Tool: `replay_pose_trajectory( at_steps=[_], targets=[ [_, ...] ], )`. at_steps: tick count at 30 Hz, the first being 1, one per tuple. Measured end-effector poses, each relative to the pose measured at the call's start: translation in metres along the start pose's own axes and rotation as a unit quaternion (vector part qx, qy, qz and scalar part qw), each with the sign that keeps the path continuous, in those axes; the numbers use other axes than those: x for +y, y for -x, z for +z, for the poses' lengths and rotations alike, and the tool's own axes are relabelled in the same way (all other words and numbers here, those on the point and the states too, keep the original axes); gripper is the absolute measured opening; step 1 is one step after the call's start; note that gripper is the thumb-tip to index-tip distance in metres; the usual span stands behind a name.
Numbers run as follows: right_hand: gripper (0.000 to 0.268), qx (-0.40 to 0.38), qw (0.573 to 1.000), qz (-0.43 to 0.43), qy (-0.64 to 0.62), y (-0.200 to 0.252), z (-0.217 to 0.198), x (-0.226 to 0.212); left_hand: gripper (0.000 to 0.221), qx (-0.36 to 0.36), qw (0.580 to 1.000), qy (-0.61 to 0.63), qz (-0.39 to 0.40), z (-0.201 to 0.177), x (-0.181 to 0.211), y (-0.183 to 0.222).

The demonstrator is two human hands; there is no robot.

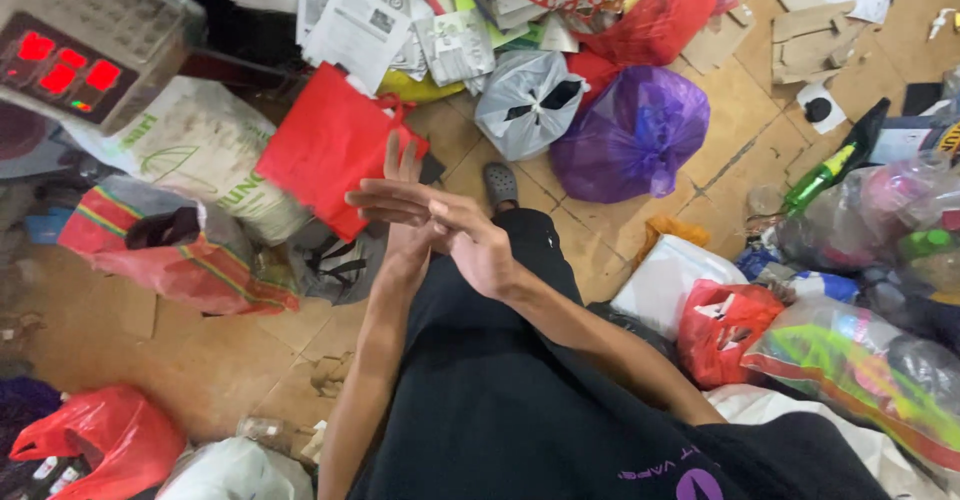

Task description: Weighing various items on a digital scale and recording the values in a notebook.

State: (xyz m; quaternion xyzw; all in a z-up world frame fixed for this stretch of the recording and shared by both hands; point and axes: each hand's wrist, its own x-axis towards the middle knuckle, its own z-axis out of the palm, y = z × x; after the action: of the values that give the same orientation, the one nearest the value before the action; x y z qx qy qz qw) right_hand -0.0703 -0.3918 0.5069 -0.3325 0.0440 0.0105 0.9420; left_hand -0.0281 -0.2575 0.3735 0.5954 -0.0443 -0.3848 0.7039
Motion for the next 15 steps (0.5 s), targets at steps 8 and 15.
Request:
replay_pose_trajectory(
  at_steps=[8,15],
  targets=[
    [0.066,-0.006,0.978,-0.055,0.200,-0.039,0.050,0.047,0.070,-0.016,0.946,0.324,0.026,-0.067,0.054,-0.002],
    [0.060,-0.026,0.674,-0.083,0.734,-0.083,0.023,0.079,0.086,0.027,0.873,0.472,-0.117,-0.070,0.115,0.016]
  ],
)
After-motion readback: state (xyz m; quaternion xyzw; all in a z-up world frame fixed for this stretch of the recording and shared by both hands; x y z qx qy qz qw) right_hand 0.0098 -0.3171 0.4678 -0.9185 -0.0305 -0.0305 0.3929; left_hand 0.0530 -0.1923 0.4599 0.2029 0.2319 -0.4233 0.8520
